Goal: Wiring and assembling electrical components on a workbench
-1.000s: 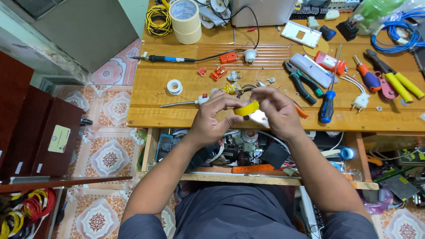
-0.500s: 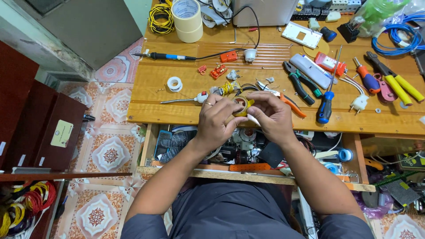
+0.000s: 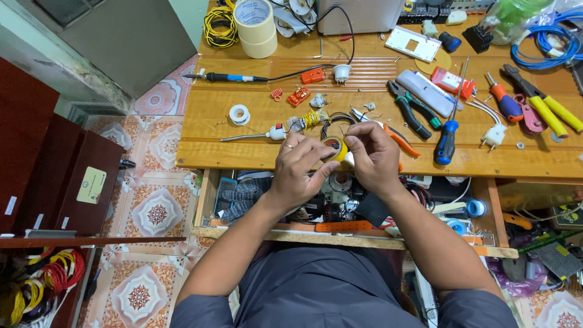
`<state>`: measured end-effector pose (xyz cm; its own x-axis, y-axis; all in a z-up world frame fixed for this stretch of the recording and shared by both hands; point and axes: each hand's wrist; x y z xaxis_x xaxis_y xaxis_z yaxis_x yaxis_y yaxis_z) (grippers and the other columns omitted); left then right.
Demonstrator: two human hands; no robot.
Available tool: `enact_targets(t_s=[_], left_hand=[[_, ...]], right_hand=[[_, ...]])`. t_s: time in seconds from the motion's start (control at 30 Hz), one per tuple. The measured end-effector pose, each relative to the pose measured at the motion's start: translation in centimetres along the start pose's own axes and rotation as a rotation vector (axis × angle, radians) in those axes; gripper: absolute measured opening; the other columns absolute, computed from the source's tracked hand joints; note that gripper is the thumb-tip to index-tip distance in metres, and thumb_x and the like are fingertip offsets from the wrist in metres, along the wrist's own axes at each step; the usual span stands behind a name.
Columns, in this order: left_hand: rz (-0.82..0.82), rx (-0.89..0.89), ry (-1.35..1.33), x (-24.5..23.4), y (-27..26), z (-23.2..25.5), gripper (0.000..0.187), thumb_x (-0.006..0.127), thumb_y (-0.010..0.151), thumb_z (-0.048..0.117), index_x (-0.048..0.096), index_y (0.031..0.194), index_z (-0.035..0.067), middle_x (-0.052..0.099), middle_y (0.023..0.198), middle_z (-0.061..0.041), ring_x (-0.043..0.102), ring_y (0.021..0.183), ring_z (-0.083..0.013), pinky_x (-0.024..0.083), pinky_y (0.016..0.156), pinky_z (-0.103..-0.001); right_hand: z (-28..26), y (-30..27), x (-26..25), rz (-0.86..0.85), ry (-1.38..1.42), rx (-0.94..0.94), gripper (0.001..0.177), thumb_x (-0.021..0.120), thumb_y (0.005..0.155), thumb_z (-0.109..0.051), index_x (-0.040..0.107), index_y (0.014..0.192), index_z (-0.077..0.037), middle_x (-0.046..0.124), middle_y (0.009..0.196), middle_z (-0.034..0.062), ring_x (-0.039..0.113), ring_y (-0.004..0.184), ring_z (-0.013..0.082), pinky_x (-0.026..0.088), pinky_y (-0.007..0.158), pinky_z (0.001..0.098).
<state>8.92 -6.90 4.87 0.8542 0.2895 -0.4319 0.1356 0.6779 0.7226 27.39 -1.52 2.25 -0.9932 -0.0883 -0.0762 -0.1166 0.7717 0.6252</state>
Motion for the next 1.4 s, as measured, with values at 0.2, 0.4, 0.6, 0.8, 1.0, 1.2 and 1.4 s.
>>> enact_targets(t_s=[0.2,0.4,0.6,0.8,1.0,1.2,1.4], left_hand=[[-0.024,-0.025,0.095,1.0,-0.7,-1.3,0.022,0.072,0.095,0.034,0.07,0.097,0.012,0.062,0.08,-0.005,0.059,0.083,-0.0299,0.049,0.08,-0.043],[0.026,-0.051,0.206,0.0,-0.1,-0.5,0.029,0.072,0.095,0.036,0.058,0.1,0.011,0.056,0.072,-0.007,0.059,0.077,-0.033,0.045,0.077,-0.045],[0.098,0.046,0.237,-1.3,1.0,1.0,0.013,0.076,0.092,0.027,0.071,0.096,0.016,0.058,0.064,-0.002,0.058,0.066,-0.0257,0.05,0.074,-0.034],[0.113,0.022,0.161,-2.6,1.2,1.3,0.01,0.08,0.085,0.025,0.071,0.083,0.022,0.049,0.051,0.004,0.052,0.058,-0.0227,0.05,0.069,-0.031],[0.089,0.005,0.075,-3.6,1.6,0.5,0.01,0.076,0.086,0.03,0.073,0.081,0.021,0.052,0.05,0.004,0.051,0.064,-0.0211,0.042,0.078,-0.037],[-0.168,0.218,0.351,-6.6,5.0,1.4,0.016,0.067,0.092,0.028,0.076,0.084,0.019,0.061,0.062,0.001,0.052,0.078,-0.0232,0.04,0.087,-0.04],[-0.314,0.365,0.49,-6.7,7.2,0.6,0.007,0.069,0.08,0.023,0.069,0.074,0.018,0.061,0.062,0.0,0.053,0.08,-0.0229,0.041,0.081,-0.04]], right_hand=[[-0.9,0.3,-0.2,0.052,-0.039,-0.051,0.007,0.065,0.102,0.007,0.064,0.096,0.009,0.063,0.085,0.0184,0.064,0.066,0.0202,0.056,0.059,0.0327],[-1.2,0.7,-0.5,0.086,-0.046,-0.109,0.009,0.068,0.101,0.005,0.064,0.093,0.009,0.063,0.083,0.0176,0.065,0.061,0.0204,0.054,0.055,0.0309],[-1.7,0.9,-0.7,0.076,-0.049,-0.13,0.01,0.064,0.103,0.007,0.063,0.094,0.01,0.06,0.083,0.0189,0.064,0.064,0.0222,0.056,0.056,0.0346],[-1.4,0.9,-1.1,0.084,0.001,-0.124,0.01,0.058,0.105,0.007,0.059,0.097,0.011,0.059,0.086,0.0187,0.065,0.065,0.0239,0.057,0.058,0.0347],[-1.5,0.7,-1.1,0.017,0.125,-0.007,0.008,0.059,0.106,0.001,0.059,0.104,0.009,0.057,0.089,0.0169,0.067,0.072,0.0238,0.06,0.066,0.0347],[0.6,1.3,-3.0,-0.197,0.11,0.276,0.019,0.066,0.103,-0.005,0.065,0.117,0.007,0.067,0.088,0.0137,0.069,0.076,0.0171,0.06,0.074,0.0302],[-1.3,1.6,-2.1,-0.269,0.045,0.005,0.048,0.083,0.087,-0.01,0.064,0.127,0.006,0.067,0.119,0.0224,0.067,0.112,0.0321,0.055,0.094,0.0412]])
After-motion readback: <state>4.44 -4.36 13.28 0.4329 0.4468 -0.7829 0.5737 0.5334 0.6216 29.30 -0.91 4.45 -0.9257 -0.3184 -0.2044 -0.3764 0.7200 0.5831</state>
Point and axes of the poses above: each hand's wrist, its own y-axis towards the middle knuckle, its own x-axis out of the palm, z = x × y
